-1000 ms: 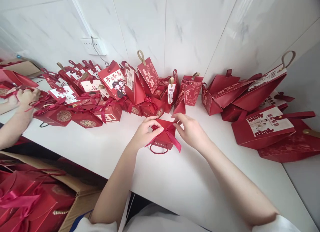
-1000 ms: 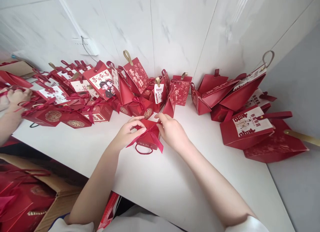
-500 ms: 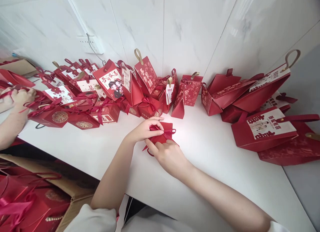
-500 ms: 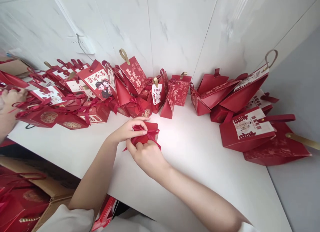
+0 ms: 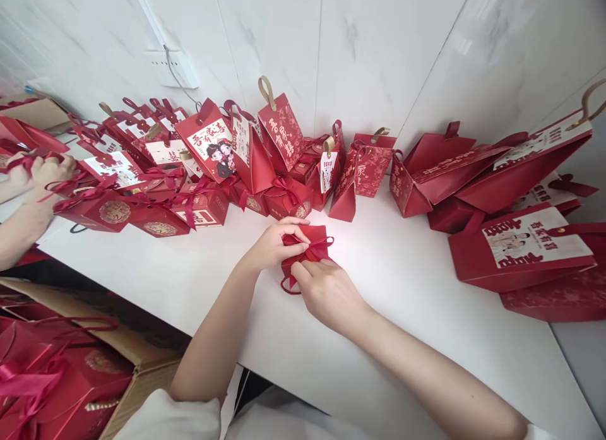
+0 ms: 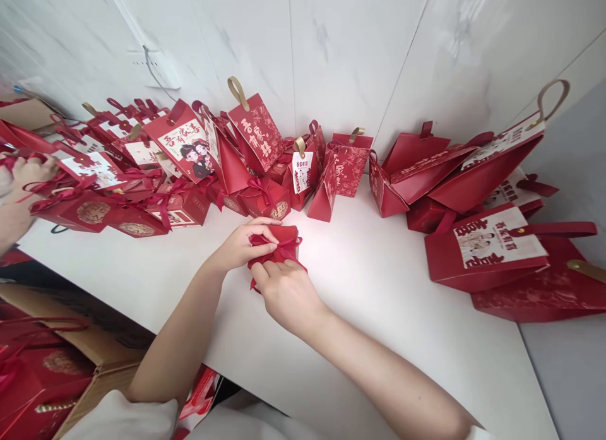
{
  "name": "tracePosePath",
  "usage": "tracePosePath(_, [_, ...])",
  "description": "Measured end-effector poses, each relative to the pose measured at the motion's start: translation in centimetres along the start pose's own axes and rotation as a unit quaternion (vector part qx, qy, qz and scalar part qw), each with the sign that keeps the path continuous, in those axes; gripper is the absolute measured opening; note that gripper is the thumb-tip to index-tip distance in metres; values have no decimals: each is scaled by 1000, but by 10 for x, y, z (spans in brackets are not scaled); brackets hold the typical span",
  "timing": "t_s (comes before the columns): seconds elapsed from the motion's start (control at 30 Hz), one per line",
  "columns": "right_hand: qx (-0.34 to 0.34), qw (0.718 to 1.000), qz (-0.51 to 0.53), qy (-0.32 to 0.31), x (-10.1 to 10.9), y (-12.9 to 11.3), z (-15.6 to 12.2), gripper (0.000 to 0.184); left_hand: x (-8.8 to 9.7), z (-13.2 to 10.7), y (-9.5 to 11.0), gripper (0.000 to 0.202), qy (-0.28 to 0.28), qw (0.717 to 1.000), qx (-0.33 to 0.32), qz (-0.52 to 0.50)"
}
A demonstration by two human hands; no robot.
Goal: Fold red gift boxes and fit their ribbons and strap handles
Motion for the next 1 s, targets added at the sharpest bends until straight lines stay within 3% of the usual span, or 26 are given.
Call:
tracePosePath(0.4, [17,997,22,-73,-4,3,0,20,1,-1,0,9,8,1000,-6,4])
tracePosePath(0.57, [29,986,87,-137,13,6,2,18,0,-1,-1,12,6,1000,6,-1])
tracePosePath(0.67, [-41,973,178,-144,36,24,-1,7,1,-2,-2,13,16,1000,7,-11])
tracePosePath(0.8, [-222,953,176,-107,55,71,-11,23,0,-4,-2,12,14,999,12,-31])
tracePosePath(0.9, [-270,927,201,-164,38,86,-15,39,0,-4,0,11,20,999,17,-24])
tracePosePath(1.0, [-277,881,320,-212,12,88,-17,44,0,-4,3,9,26,1000,16,-8])
Point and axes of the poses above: each hand's wrist, its own z-axis towards the middle knuckle, its own x-axis out of the back of the hand, y = z × x, the point moved 7 cm from there along z, towards the middle knuckle, and after that the axes turned 5 degrees about z, right-handed, at the moved point
